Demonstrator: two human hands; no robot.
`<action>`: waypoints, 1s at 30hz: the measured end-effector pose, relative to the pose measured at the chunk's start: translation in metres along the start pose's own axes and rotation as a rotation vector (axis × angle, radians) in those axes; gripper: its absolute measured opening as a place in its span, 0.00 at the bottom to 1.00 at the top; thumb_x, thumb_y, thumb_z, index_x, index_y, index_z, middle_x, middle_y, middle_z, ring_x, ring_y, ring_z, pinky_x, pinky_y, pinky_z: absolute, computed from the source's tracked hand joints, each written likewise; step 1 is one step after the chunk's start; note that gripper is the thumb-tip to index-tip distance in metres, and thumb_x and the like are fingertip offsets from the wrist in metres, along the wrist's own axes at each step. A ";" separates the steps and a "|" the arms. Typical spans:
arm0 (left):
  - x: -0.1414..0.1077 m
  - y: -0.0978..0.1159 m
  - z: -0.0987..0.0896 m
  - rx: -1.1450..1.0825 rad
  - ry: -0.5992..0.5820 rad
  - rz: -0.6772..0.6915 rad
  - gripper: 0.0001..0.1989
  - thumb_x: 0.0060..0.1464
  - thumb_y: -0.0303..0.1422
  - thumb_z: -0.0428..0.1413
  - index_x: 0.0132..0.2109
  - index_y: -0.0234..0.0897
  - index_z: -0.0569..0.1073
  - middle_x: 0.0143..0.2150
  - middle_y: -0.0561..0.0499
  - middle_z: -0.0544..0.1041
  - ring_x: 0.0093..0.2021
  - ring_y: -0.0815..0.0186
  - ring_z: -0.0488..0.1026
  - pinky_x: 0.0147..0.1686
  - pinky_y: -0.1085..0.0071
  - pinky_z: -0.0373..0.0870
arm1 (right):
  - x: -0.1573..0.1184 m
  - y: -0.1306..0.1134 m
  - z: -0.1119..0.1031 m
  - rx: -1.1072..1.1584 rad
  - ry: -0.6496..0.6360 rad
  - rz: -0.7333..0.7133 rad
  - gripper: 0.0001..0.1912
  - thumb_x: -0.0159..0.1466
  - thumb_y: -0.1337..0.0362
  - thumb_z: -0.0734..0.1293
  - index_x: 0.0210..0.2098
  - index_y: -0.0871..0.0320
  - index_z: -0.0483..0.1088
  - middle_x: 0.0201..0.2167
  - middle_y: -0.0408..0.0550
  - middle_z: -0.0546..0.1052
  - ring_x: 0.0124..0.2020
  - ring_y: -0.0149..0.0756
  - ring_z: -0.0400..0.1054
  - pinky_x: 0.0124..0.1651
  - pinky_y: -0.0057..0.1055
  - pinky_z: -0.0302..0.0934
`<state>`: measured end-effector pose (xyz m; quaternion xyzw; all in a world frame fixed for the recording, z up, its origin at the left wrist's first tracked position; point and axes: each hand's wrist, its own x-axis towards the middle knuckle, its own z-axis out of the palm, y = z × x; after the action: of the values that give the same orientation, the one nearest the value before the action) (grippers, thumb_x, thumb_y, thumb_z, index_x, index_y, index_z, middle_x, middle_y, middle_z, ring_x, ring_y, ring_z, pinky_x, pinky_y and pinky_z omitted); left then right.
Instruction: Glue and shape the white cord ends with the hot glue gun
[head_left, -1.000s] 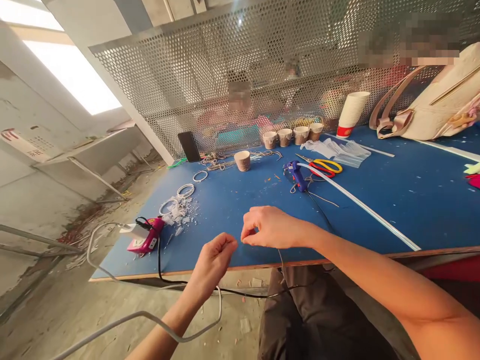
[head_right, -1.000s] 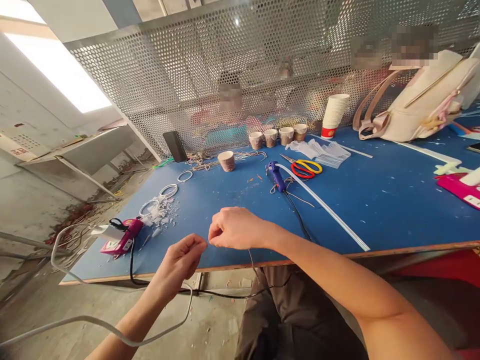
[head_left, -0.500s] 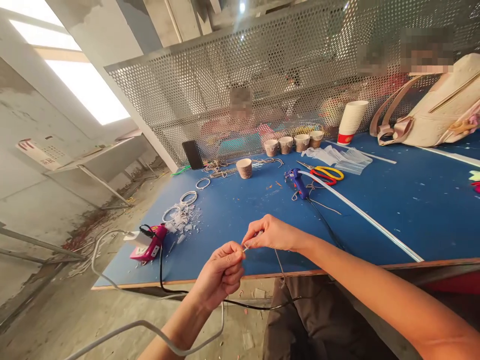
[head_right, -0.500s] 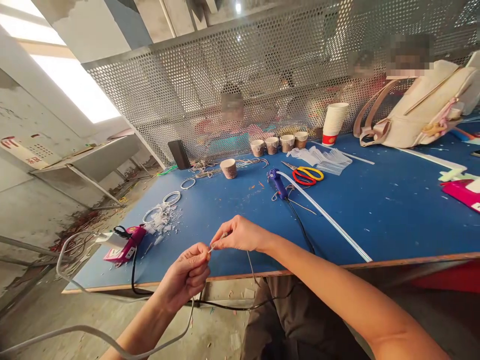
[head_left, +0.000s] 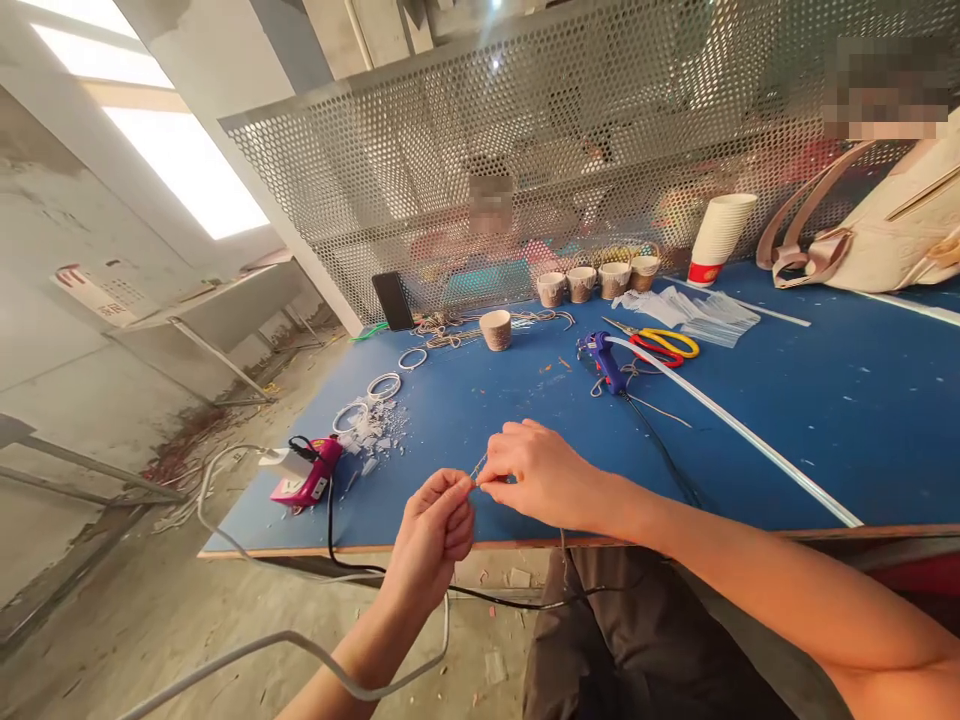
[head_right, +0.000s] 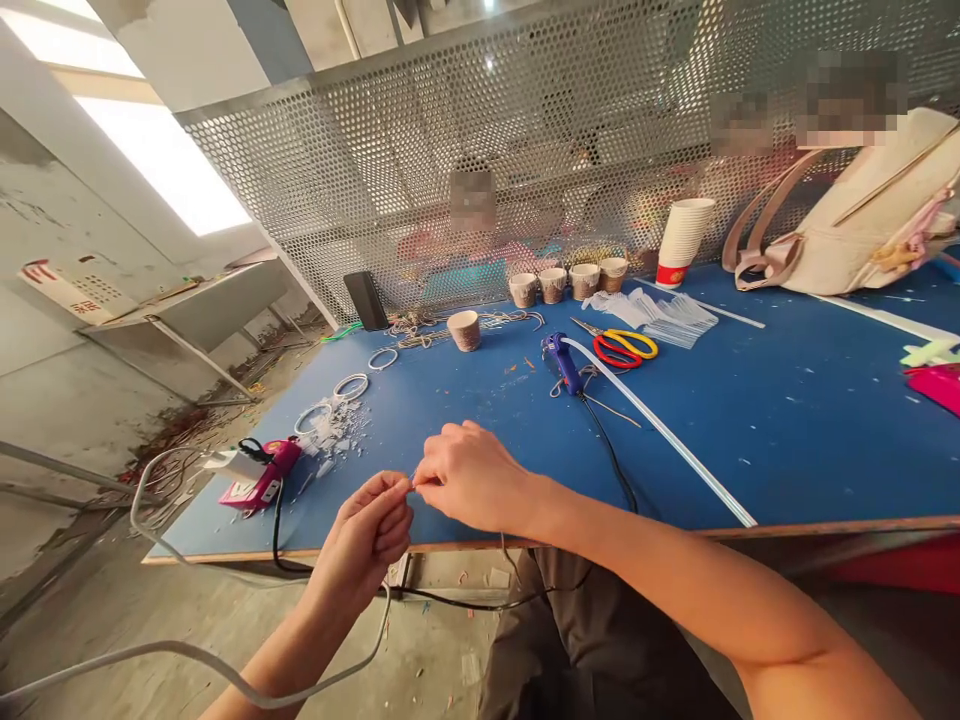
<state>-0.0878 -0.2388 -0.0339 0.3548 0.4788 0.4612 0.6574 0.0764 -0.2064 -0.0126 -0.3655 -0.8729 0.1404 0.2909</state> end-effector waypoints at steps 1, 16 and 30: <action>0.001 -0.001 -0.001 -0.052 -0.017 0.006 0.14 0.45 0.37 0.62 0.28 0.36 0.64 0.15 0.65 0.50 0.14 0.80 0.41 0.13 0.84 0.39 | -0.003 0.000 0.004 0.017 0.052 0.016 0.08 0.58 0.71 0.67 0.26 0.57 0.77 0.24 0.45 0.75 0.29 0.34 0.62 0.36 0.32 0.52; 0.002 -0.004 -0.014 -0.090 -0.357 -0.236 0.14 0.42 0.37 0.64 0.27 0.36 0.67 0.15 0.65 0.47 0.14 0.81 0.38 0.11 0.85 0.38 | 0.004 0.030 0.004 0.974 -0.260 0.425 0.05 0.47 0.65 0.71 0.24 0.60 0.77 0.21 0.40 0.75 0.25 0.28 0.64 0.33 0.27 0.58; -0.003 -0.006 -0.002 0.124 -0.053 -0.038 0.15 0.45 0.39 0.62 0.27 0.36 0.64 0.14 0.65 0.49 0.14 0.80 0.41 0.13 0.83 0.38 | 0.008 0.005 -0.011 0.083 -0.181 0.038 0.08 0.55 0.73 0.67 0.24 0.57 0.76 0.23 0.42 0.75 0.29 0.32 0.63 0.35 0.30 0.53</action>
<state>-0.0885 -0.2432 -0.0396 0.3979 0.4955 0.4086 0.6552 0.0817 -0.1970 -0.0033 -0.3555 -0.8820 0.2144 0.2229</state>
